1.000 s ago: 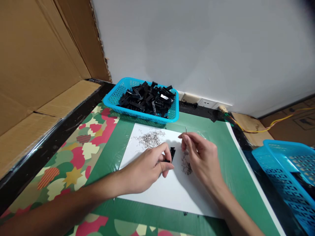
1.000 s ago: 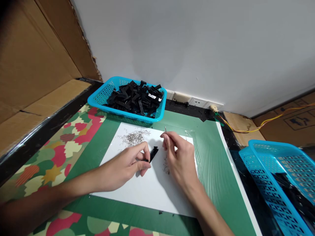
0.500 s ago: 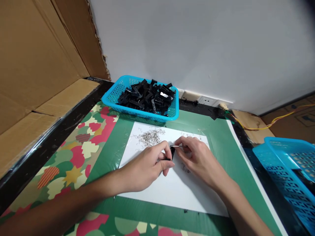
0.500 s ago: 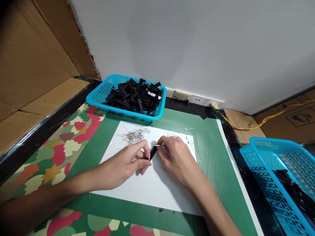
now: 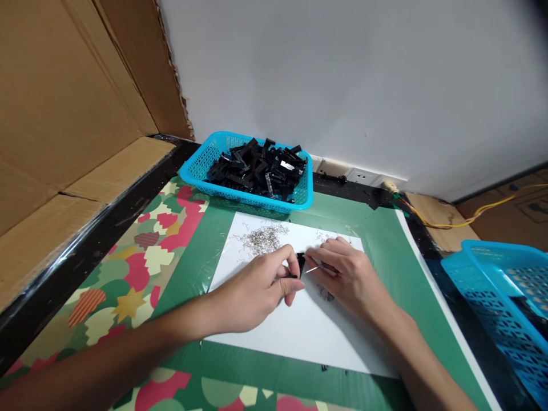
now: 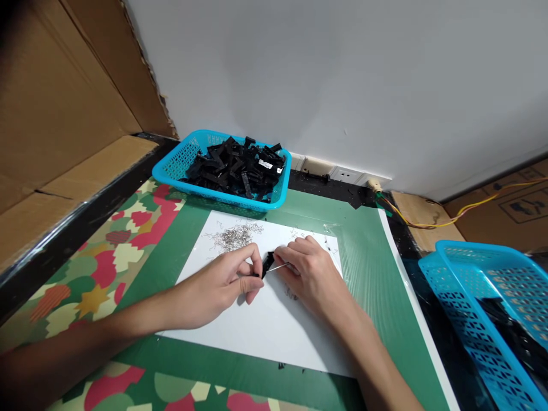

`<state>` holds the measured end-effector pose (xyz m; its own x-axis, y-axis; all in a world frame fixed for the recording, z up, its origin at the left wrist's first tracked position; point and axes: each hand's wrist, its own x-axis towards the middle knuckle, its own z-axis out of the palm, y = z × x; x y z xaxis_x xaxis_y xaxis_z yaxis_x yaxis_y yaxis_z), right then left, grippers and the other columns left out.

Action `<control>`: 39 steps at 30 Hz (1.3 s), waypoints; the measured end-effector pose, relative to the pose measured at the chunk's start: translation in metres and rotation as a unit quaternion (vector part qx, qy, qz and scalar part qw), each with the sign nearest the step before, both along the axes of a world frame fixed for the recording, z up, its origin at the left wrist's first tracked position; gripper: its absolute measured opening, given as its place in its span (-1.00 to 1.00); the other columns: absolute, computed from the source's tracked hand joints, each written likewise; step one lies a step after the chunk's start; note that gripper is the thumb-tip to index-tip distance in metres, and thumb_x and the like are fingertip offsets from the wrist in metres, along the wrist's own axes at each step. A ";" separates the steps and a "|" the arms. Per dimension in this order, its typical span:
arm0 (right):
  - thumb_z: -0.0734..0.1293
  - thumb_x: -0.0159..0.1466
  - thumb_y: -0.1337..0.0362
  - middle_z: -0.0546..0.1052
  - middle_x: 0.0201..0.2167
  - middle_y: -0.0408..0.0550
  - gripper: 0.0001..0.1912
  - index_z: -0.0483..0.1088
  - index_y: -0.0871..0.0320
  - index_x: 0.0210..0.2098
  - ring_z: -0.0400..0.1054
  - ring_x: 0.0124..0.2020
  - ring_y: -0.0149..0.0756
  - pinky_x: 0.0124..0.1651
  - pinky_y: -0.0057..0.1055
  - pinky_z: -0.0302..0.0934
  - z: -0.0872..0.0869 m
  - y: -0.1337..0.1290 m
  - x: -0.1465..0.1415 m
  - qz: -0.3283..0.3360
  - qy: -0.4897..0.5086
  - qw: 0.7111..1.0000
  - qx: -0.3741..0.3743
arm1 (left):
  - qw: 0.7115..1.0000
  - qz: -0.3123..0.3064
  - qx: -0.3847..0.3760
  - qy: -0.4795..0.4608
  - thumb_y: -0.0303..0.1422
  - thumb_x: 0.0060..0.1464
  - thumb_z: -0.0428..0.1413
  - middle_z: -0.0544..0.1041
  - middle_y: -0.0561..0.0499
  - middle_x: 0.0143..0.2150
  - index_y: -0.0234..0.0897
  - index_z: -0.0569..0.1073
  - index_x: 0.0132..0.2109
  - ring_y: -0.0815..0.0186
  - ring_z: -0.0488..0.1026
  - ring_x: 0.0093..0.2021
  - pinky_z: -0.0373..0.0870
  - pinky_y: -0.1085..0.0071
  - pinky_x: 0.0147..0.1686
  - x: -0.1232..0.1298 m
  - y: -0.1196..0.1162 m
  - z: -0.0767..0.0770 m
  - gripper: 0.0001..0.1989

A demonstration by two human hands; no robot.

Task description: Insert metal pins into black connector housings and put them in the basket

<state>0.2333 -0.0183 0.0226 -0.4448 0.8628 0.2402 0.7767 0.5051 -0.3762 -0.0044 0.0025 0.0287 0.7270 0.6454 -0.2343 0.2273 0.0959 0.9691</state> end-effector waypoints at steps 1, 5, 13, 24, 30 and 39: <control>0.26 0.48 0.40 0.35 -0.51 -0.15 -0.75 0.49 0.16 -0.31 0.21 -0.44 -0.31 -0.19 -0.31 0.13 -0.002 0.000 0.000 -0.003 0.008 1.000 0.000 | 1.000 0.000 0.001 0.000 -0.32 0.38 0.08 0.52 0.16 -0.38 -0.15 0.30 -0.15 0.35 0.30 -0.40 0.18 0.36 -0.36 0.000 0.000 0.000 -0.91; 0.26 0.51 0.35 0.37 -0.51 -0.15 -0.74 0.51 0.16 -0.30 0.20 -0.44 -0.30 -0.20 -0.30 0.13 -0.009 -0.001 0.002 -0.011 0.034 0.999 0.005 | 1.000 0.002 -0.005 -0.011 -0.32 0.37 0.09 0.53 0.15 -0.38 -0.15 0.30 -0.15 0.34 0.32 -0.40 0.20 0.36 -0.35 0.000 0.000 -0.003 -0.91; 0.25 0.49 0.40 0.36 -0.53 -0.15 -0.74 0.52 0.17 -0.30 0.19 -0.45 -0.30 -0.23 -0.30 0.10 -0.007 -0.002 -0.001 -0.001 0.023 0.999 0.025 | 1.000 -0.001 -0.009 -0.012 -0.35 0.34 0.09 0.54 0.15 -0.39 -0.15 0.29 -0.17 0.34 0.31 -0.40 0.21 0.37 -0.35 0.000 0.001 0.001 -0.90; 0.22 0.51 0.34 0.40 -0.53 -0.12 -0.73 0.52 0.14 -0.25 0.23 -0.44 -0.25 -0.22 -0.27 0.13 0.002 -0.005 -0.002 -0.022 -0.056 0.998 0.001 | 1.000 0.003 -0.005 -0.018 -0.33 0.35 0.09 0.53 0.12 -0.38 -0.17 0.29 -0.16 0.33 0.33 -0.38 0.22 0.38 -0.33 0.001 0.002 -0.002 -0.90; 0.28 0.53 0.16 0.48 -0.44 -0.10 -0.68 0.47 0.09 0.18 0.39 -0.33 -0.17 -0.24 -0.29 0.25 0.012 -0.006 0.015 -0.071 0.027 0.994 -0.076 | 1.000 -0.003 -0.025 -0.004 -0.26 0.36 0.10 0.52 0.10 -0.34 -0.17 0.31 -0.13 0.35 0.27 -0.41 0.15 0.40 -0.40 0.000 0.002 -0.001 -0.87; 0.30 0.51 0.30 0.65 -0.04 0.09 -0.75 0.61 0.08 0.05 0.55 -0.10 -0.12 -0.05 -0.19 0.41 0.009 -0.005 0.004 -0.092 0.144 0.984 0.049 | 0.999 -0.022 -0.033 -0.019 -0.28 0.38 0.09 0.49 0.12 -0.35 -0.17 0.29 -0.13 0.32 0.35 -0.31 0.24 0.35 -0.23 -0.001 0.002 -0.001 -0.88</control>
<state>0.2371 -0.0230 0.0313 -0.1848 0.8889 0.4192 0.7272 0.4106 -0.5501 -0.0055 0.0045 0.0277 0.7633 0.5970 -0.2469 0.1958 0.1504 0.9690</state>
